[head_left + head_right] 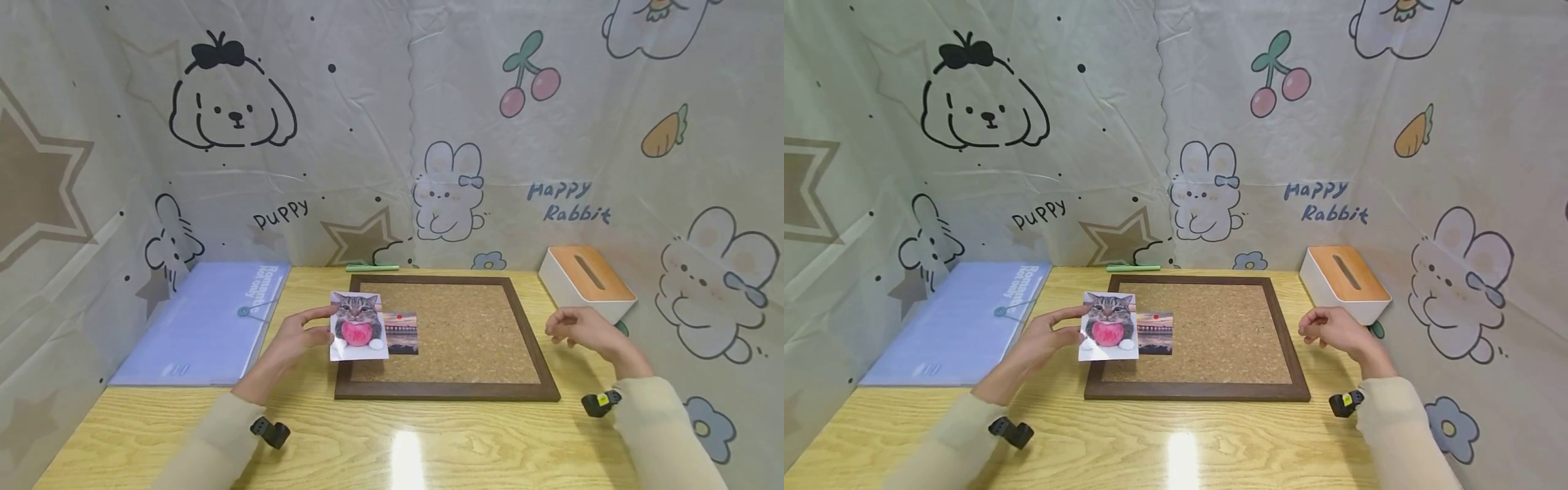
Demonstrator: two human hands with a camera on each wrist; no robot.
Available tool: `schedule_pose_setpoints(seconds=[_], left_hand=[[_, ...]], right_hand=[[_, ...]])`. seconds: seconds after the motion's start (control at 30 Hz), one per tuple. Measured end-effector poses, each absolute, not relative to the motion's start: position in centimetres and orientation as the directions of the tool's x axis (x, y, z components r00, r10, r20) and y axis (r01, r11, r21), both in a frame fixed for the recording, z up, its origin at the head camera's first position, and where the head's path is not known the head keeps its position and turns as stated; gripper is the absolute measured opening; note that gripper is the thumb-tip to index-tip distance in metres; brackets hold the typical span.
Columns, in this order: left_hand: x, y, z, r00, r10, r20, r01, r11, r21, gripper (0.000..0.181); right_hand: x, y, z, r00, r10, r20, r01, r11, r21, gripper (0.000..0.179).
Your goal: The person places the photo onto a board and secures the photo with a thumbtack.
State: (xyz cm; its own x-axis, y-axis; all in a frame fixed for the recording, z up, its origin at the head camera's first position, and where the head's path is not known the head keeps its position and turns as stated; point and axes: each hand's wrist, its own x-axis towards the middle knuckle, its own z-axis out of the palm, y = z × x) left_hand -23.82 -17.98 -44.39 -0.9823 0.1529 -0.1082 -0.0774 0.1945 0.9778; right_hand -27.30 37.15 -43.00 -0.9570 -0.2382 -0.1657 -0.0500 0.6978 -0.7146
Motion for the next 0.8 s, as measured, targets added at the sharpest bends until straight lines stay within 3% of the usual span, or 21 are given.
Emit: schedule_pose_setpoints(seconds=[0.33,0.8], left_hand=[[-25.8,-12.8,-44.8,-0.980,0.160,-0.121,-0.083,0.225,0.971,0.055],[-27.4,-7.0,-45.5,-0.955,0.244,-0.171,-0.134,0.162,0.978,0.054]], right_hand=[[-27.9,35.8,-42.8,-0.958,-0.241,-0.153,-0.048,0.663,-0.747,0.025],[-28.8,32.6,-41.7,-0.970,-0.218,-0.103,-0.047,0.590,-0.806,0.039]])
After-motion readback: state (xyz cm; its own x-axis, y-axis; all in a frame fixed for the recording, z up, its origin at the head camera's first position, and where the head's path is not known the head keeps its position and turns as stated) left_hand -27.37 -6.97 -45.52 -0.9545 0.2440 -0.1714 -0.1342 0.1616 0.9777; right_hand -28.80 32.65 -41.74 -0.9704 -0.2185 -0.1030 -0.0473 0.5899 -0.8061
